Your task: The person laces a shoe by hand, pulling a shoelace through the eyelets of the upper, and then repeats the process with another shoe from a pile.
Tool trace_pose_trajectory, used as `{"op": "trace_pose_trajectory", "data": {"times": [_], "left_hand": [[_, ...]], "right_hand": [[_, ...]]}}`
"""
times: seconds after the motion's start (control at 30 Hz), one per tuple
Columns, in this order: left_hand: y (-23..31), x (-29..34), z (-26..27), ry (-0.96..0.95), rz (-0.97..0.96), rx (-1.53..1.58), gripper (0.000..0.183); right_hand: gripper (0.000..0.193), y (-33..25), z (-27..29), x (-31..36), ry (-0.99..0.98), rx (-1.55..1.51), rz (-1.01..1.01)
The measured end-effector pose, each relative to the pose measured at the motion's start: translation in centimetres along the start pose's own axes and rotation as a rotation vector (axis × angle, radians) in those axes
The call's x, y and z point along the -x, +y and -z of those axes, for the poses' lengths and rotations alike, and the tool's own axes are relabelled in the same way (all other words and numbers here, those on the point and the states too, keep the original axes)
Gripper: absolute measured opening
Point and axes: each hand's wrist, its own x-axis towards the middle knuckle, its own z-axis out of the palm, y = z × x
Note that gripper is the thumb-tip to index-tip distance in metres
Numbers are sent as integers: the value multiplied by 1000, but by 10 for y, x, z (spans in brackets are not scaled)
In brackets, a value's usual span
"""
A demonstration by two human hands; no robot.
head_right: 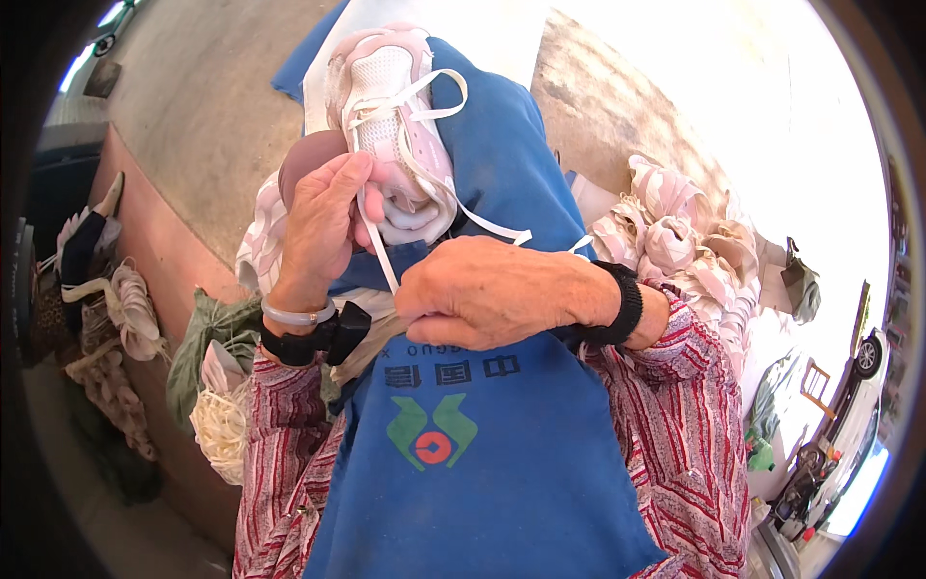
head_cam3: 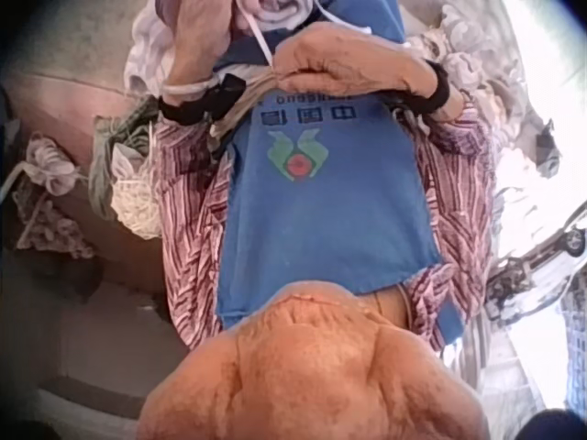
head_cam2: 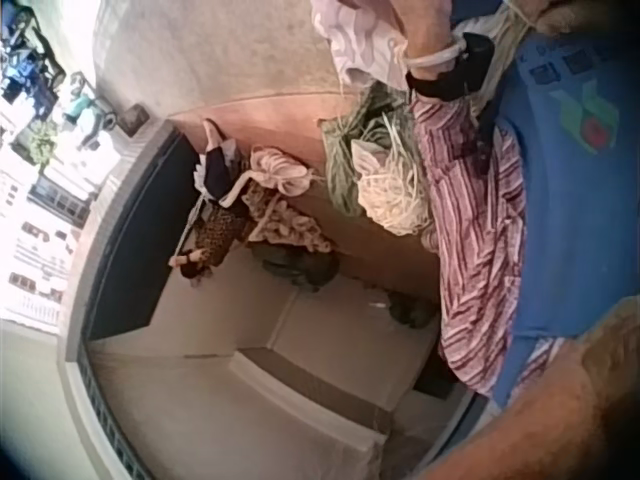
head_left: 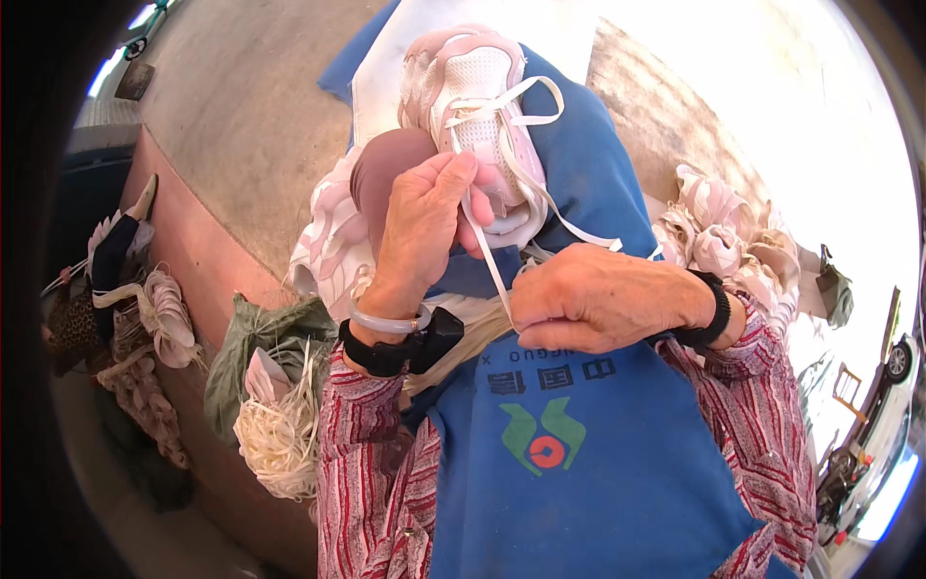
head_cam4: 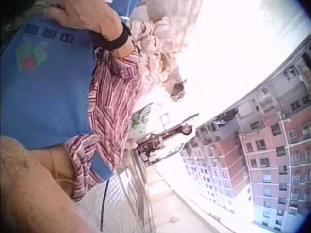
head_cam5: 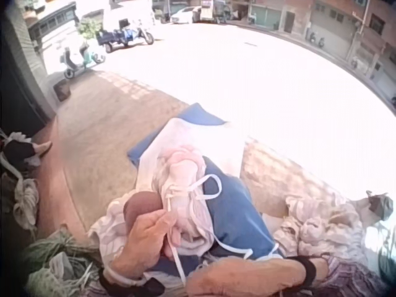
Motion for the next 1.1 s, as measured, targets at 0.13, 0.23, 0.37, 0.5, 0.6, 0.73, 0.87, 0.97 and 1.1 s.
{"op": "trace_pose_trajectory", "data": {"times": [0.13,0.23,0.37,0.5,0.6,0.73,0.87,0.97,1.1], "left_hand": [[0,11,15,18,-19,-97,33],[7,6,26,17,-40,-346,33],[11,-11,14,338,-471,-692,29],[14,-24,5,359,-592,-791,18],[11,-31,5,354,-666,-983,14],[9,-37,7,331,-852,-1121,9],[15,-36,16,223,-620,-815,9],[34,-33,12,29,-181,-501,10],[25,-34,17,153,-117,-683,16]], "right_hand": [[28,-2,24,4,526,-107,-548],[29,18,20,-1,673,343,-500],[27,43,16,-5,712,607,-294],[32,40,18,-15,678,428,-332],[30,37,19,-15,678,350,-439],[27,42,15,-22,705,491,-336],[29,47,19,-25,723,404,-308],[30,40,27,-18,600,143,-358],[30,-6,48,18,211,-574,-55]]}}
